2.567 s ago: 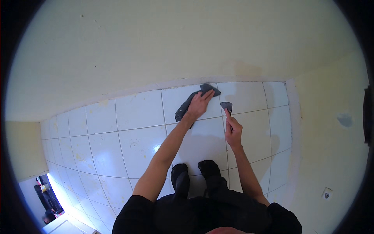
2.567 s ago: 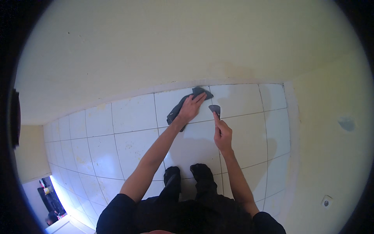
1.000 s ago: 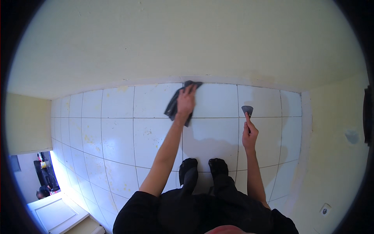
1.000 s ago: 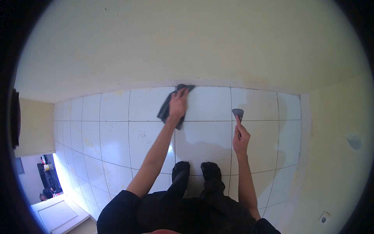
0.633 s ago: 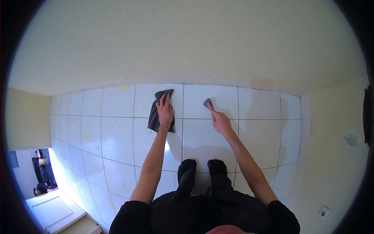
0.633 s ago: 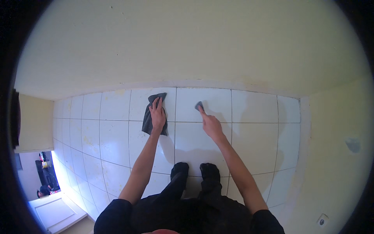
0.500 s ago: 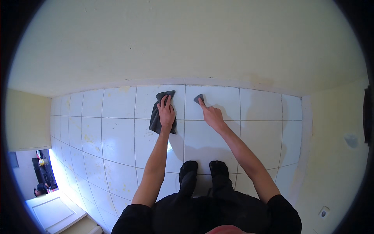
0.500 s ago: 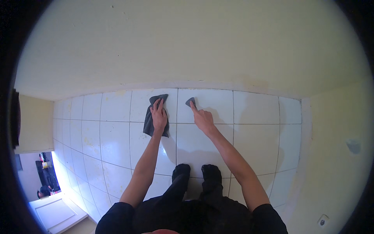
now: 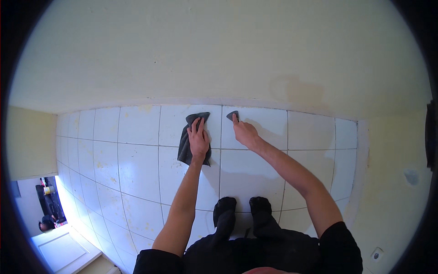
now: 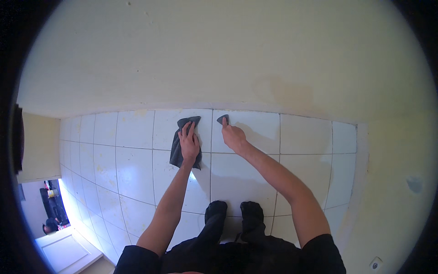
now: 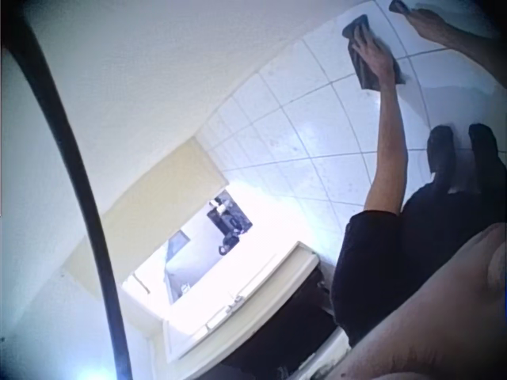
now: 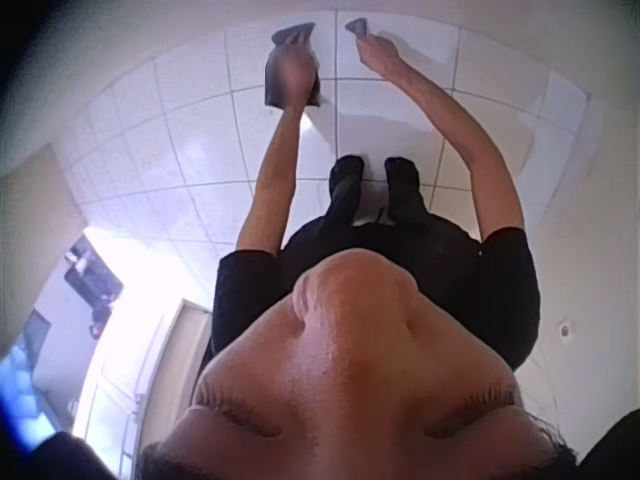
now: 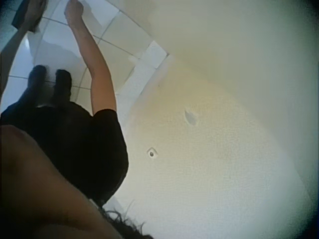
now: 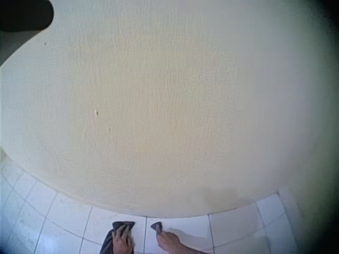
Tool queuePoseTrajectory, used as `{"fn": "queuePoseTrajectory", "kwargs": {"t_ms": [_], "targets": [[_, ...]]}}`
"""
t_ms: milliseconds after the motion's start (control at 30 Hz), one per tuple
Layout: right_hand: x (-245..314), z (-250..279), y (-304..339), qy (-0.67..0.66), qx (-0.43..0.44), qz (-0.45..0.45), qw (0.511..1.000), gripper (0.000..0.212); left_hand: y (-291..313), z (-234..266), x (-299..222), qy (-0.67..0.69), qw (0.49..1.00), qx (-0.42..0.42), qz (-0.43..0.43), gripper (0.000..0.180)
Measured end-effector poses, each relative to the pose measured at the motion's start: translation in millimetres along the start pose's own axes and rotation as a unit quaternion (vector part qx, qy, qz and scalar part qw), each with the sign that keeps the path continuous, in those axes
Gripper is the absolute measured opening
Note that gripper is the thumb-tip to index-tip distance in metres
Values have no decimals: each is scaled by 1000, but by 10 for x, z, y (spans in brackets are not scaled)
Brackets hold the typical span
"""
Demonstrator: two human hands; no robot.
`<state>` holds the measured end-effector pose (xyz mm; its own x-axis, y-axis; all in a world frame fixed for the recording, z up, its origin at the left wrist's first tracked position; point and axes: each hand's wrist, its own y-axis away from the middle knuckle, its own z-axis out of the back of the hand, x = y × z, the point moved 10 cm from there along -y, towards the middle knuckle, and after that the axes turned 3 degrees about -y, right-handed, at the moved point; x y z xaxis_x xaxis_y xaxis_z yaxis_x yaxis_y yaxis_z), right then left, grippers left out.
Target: The person scrapes grout lines between floor tiles using a putty knife and wipes the area with a dark cloth.
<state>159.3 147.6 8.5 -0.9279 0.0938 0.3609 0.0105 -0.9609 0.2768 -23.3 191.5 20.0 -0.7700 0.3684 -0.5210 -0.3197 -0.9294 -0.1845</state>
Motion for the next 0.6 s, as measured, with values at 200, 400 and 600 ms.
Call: {"fn": "queuePoseTrajectory", "kwargs": {"t_ms": [200,400,600], "targets": [[3,-5,-116,20,2,17,1000,64,-8,-4,-31,-13,1000,-8,-5,48],[74,10,-182,-45,-53,-40,997,61,-4,5,-21,-20,1000,-12,-13,49],[140,88,-220,-55,-72,-74,993,51,-7,5,-18,-17,999,-20,-22,50]]}}
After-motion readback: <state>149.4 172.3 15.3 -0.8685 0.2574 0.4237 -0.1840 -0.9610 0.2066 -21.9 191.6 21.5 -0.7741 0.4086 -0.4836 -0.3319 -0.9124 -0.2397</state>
